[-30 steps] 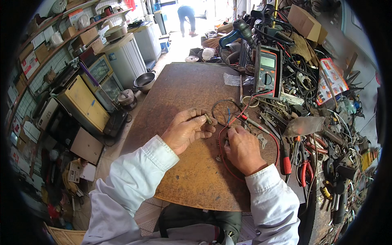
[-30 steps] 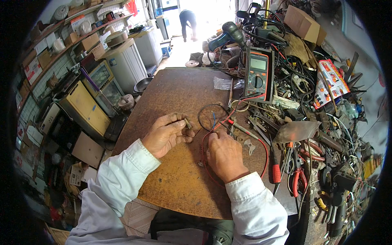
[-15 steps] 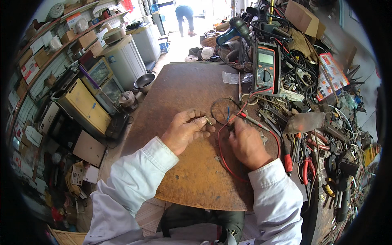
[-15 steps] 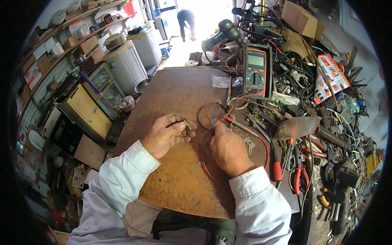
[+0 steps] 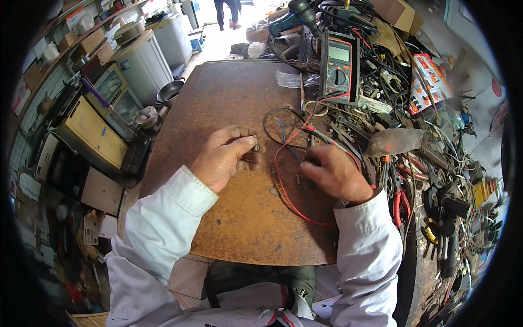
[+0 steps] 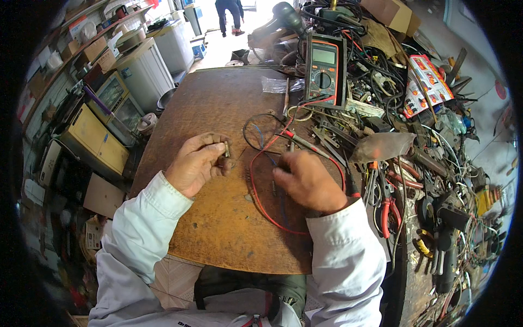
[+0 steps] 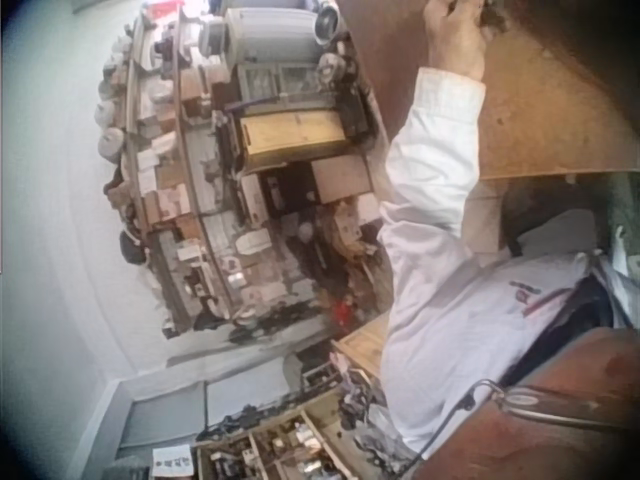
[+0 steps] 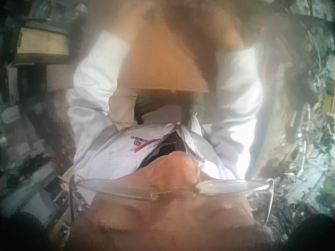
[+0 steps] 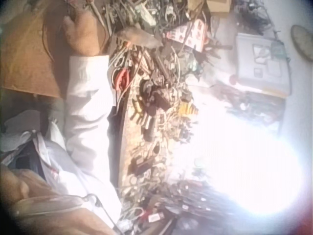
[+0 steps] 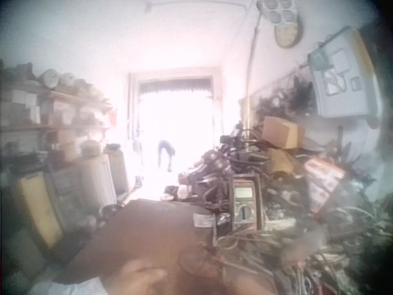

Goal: The person works at a cluttered workbench, handling small electronic components and wires. They use a multimeter to test connections and manipulate various tools and parts on the table.

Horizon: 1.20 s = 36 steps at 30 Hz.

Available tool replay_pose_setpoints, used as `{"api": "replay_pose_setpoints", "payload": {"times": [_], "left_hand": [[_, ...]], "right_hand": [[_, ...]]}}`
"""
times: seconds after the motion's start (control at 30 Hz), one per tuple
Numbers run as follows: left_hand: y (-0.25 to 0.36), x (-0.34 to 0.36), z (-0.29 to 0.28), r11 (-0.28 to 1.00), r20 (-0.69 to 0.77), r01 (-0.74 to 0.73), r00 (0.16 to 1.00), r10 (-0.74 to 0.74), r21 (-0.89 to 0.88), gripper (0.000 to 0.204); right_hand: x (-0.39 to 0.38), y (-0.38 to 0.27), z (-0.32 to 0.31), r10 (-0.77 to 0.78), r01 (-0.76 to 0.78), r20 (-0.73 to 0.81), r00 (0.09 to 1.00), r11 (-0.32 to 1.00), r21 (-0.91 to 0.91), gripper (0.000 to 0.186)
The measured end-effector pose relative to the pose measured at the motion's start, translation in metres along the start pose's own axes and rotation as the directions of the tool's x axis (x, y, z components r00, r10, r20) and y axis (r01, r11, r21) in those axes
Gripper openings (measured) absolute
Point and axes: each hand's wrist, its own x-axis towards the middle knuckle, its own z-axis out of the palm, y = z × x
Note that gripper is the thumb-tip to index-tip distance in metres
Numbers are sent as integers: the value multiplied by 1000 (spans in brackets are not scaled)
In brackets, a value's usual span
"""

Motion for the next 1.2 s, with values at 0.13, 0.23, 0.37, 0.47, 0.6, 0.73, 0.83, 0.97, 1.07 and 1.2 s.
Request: {"api": "replay_pose_setpoints", "payload": {"times": [0.13, 0.23, 0.37, 0.47, 0.6, 0.73, 0.83, 0.97, 1.07, 1.2], "left_hand": [[1, -1, 4, 997, 25, -73, 997, 73, 1, 21], [-1, 0, 3, 978, 66, -174, 984, 167, 113, 24], [-7, 2, -2, 976, 40, -163, 986, 159, 143, 26], [-6, 3, -1, 968, 59, -172, 985, 164, 181, 27], [-8, 4, -2, 965, 53, -190, 982, 183, 183, 26], [-10, 4, -3, 969, 44, -182, 983, 177, 169, 26], [-9, 3, -4, 969, 53, -175, 984, 168, 172, 25], [-7, 3, 0, 975, 45, -146, 989, 140, 169, 24], [-8, 2, -2, 973, 47, -147, 989, 141, 177, 23], [-6, 0, 3, 980, 35, -137, 990, 134, 146, 22]], "right_hand": [[-3, -16, 4, -1, 15, 54, 999, 963, -270, 23], [-6, -16, 10, -9, 27, 54, 998, 933, -358, 23], [-8, -13, 15, -40, 70, 82, 996, 913, -403, 21], [-10, -13, 18, -42, 87, 109, 993, 892, -444, 19], [-12, -14, 21, -92, 118, 77, 993, 868, -483, 19], [-13, -15, 22, -88, 114, 76, 993, 853, -509, 19], [-12, -19, 22, -36, 73, 84, 996, 866, -495, 20], [-8, -14, 14, -46, 69, 89, 995, 960, -270, 25], [-6, -14, 11, -22, 29, 61, 998, 994, -109, 26], [-4, -6, 12, 17, -21, 40, 999, 996, 91, 24]]}}
